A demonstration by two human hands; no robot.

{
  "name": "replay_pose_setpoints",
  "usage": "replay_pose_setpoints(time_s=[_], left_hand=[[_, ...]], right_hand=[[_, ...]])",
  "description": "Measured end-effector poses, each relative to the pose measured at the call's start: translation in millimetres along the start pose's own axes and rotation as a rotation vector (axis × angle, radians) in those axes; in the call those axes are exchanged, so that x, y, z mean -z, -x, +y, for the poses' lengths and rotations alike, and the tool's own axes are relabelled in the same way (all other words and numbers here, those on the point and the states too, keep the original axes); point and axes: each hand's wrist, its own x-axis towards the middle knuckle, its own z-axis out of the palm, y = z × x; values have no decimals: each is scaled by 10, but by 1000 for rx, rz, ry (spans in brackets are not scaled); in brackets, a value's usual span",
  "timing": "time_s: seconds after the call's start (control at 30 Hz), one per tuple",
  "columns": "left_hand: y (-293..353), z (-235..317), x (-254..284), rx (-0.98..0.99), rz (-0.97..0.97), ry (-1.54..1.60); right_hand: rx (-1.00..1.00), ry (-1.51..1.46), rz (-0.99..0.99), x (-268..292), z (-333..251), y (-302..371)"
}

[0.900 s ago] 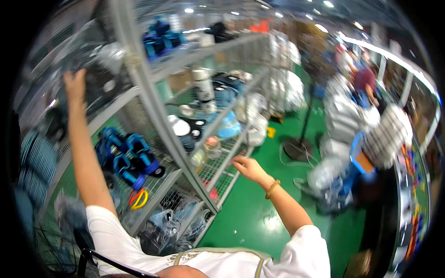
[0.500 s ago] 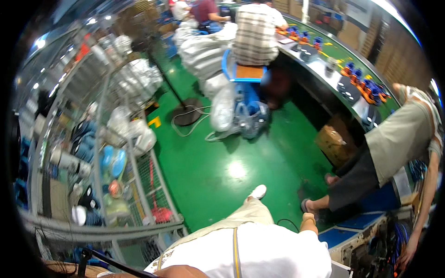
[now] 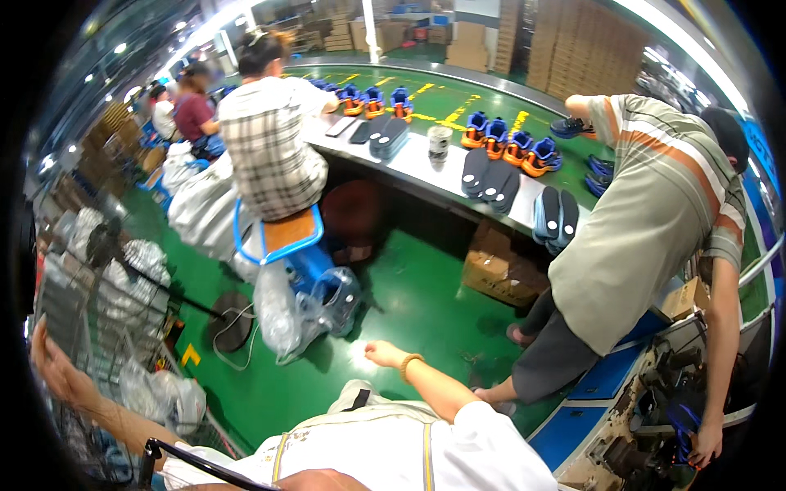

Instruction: The person inserts insoles into shoes on an assembly line. They pick up a blue insole, place it inside a black and blue sneaker, and smooth it down by hand before placing the shoe back on the conveyor belt and repeating the process with another shoe.

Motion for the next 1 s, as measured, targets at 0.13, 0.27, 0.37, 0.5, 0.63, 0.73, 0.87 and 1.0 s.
replay_pose_setpoints(time_s=[0.13, 0.27, 0.37, 0.5, 0.63, 0.73, 0.87, 1.0], left_hand=[[-200, -90, -1266, 110, -194, 316], [-313, 500, -3053, 219, -368, 812], [-424, 1312, -4180, 313, -651, 1033], [-272, 2402, -5586, 108, -924, 1459], [-21, 3477, -6636, -142, -1022, 1519], [86, 4082, -7227, 15, -1155, 1435], [32, 4626, -8031, 74, -1119, 1213], [-56, 5119, -8764, -49, -1037, 1034]], right_hand=[[142, 29, 9, 949, -355, -496], [-16, 2, 627, 2141, 129, -748], [-232, 74, 908, 2834, 481, -561], [-418, 429, 1142, 3631, 554, -451], [-441, 530, 1222, 4302, 658, -843], [-655, 591, 1094, 4665, 790, -1235], [-830, 504, 999, 4974, 979, -1487], [-849, 442, 986, 4903, 1064, -1469]])
